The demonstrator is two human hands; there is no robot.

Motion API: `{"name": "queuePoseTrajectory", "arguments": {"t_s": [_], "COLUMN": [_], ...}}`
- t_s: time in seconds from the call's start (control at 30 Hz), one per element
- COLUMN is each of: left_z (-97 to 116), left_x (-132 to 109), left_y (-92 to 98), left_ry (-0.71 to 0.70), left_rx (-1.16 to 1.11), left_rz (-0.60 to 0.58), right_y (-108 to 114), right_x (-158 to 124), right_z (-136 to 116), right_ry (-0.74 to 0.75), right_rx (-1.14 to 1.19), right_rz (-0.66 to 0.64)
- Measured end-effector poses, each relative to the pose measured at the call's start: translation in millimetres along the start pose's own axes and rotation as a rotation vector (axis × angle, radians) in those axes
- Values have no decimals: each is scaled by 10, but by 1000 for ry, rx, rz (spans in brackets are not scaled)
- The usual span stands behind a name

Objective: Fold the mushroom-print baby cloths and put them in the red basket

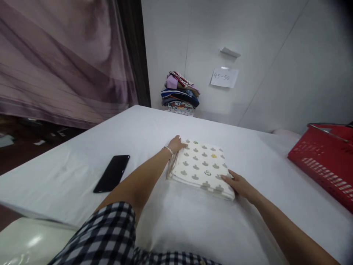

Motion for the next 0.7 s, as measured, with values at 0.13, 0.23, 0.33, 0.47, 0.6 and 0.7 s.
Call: {"name": "queuePoseTrajectory", "arguments": {"t_s": [0.13, 0.23, 0.33, 0.47, 0.6, 0.7], "left_z": [57, 238, 262, 96, 38, -66], "left_x": [-284, -722, -1203, -1502, -1531, -1523], "left_y": [25, -89, -351, -409, -322, -205], "left_ry": [-81, -330, -558, -585, -585, -535], "left_rx": [52, 185, 362, 431, 360, 237], "left_rz": [72, 101, -7, 11, 46, 139], "right_y": [197, 103, -324, -770, -791, -734], "right_x": [10, -44, -76, -35, -26, -87], "right_z": [-106, -376, -590, -607, -577, -564], "right_ry": [158, 421, 656, 716, 710, 701], "right_rx": [-329, -411, -562, -764, -789, -758], "right_rz": [238, 384, 276, 124, 125, 139]}}
Point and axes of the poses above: each hand's wrist, its own x-axis towards the middle knuckle, its own y-axis out of the back of the hand, z = x × y, the point moved 6 cm from there along x, towards the middle knuckle
